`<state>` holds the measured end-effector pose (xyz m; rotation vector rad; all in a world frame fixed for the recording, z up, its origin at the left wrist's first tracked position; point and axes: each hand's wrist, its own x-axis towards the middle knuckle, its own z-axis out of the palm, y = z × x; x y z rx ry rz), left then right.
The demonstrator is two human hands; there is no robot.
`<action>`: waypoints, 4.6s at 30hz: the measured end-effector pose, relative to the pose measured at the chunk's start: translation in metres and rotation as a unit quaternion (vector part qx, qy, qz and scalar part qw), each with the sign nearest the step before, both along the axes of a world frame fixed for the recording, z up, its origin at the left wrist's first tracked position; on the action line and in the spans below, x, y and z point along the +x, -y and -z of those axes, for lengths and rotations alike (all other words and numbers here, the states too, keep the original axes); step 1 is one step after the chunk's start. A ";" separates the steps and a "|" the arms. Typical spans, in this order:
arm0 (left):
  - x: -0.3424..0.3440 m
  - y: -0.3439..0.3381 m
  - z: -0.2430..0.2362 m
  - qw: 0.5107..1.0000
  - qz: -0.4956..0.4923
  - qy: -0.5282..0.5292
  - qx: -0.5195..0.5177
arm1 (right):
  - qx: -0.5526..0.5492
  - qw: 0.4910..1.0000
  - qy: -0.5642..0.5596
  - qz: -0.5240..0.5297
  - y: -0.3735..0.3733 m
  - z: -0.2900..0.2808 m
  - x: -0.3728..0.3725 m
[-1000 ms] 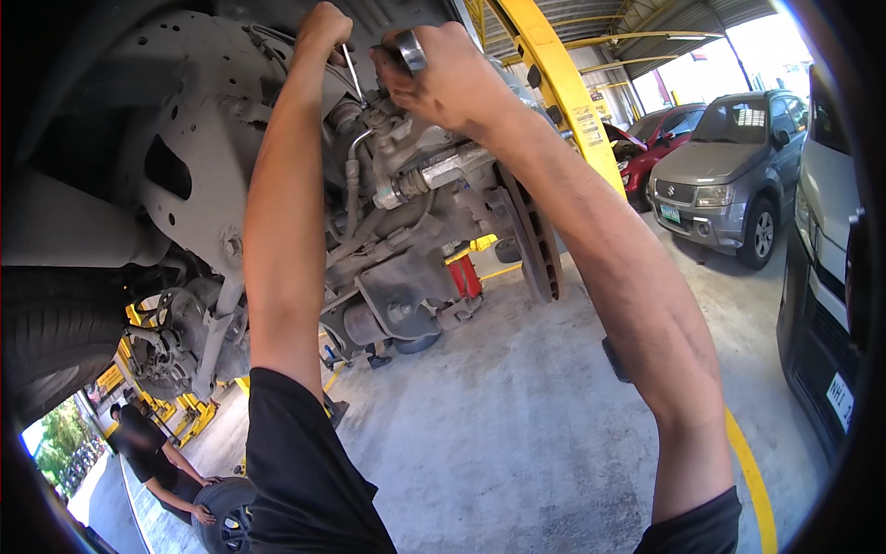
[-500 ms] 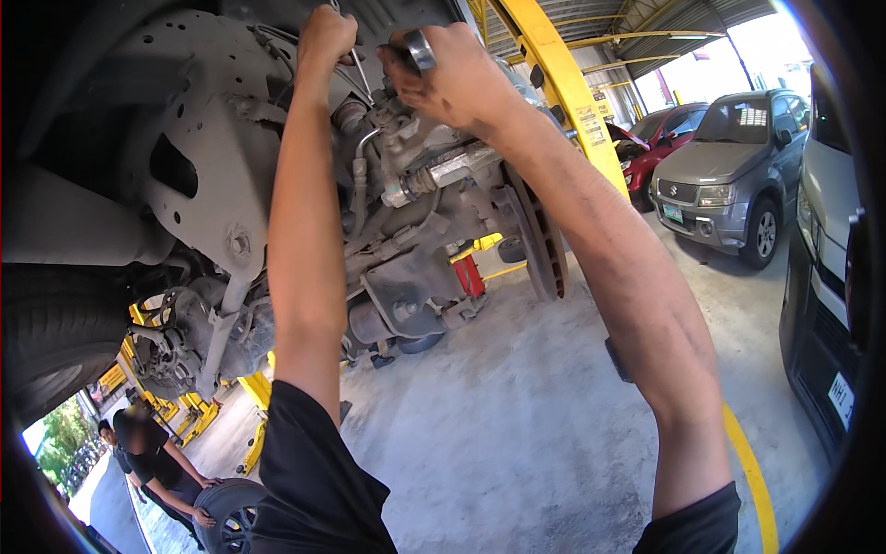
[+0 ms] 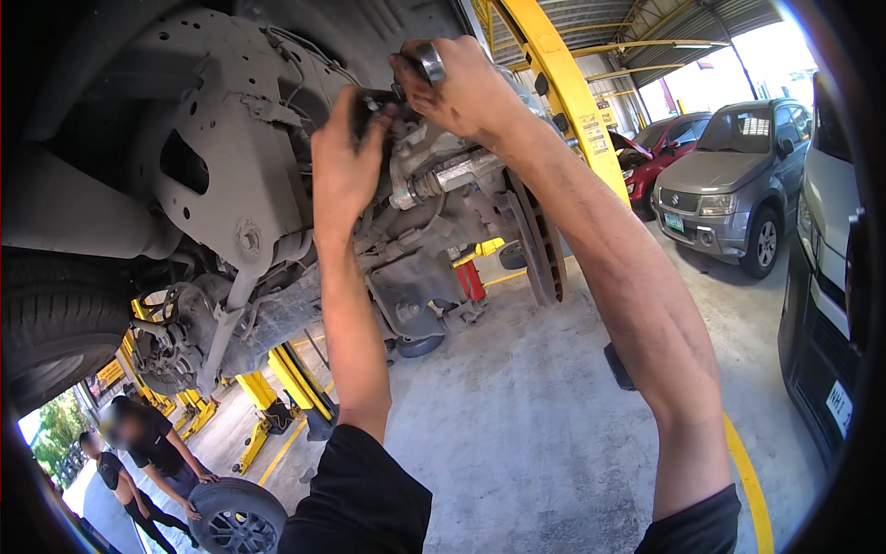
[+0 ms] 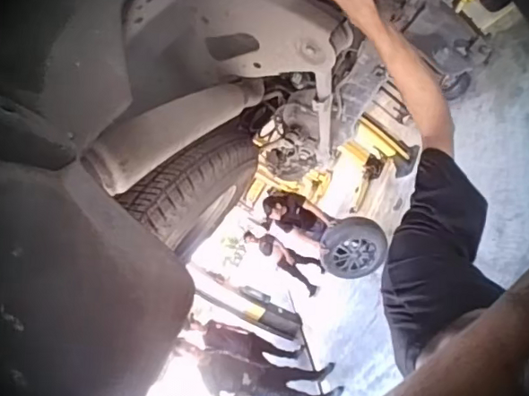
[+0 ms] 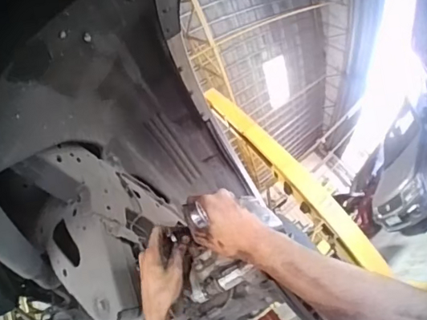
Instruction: Using wrenches to loosen and tighten bolts on a vehicle's brake and suspension system while it is on a lift.
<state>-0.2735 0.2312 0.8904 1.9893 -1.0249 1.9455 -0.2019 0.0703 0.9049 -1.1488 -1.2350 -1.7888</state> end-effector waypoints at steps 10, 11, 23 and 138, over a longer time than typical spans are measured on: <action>0.014 -0.006 -0.010 0.991 -0.023 0.124 0.032 | -0.002 1.000 -0.003 -0.030 0.002 -0.005 0.004; 0.015 -0.011 -0.001 0.992 -0.009 0.126 0.012 | 0.027 0.998 0.051 0.008 -0.001 -0.002 0.009; 0.025 -0.014 -0.091 0.985 -0.025 0.038 -0.166 | 0.048 0.976 0.162 0.136 0.017 -0.039 0.049; 0.204 0.002 -0.244 0.830 0.376 -0.261 -0.320 | -0.041 0.999 -0.014 0.031 0.011 -0.010 0.019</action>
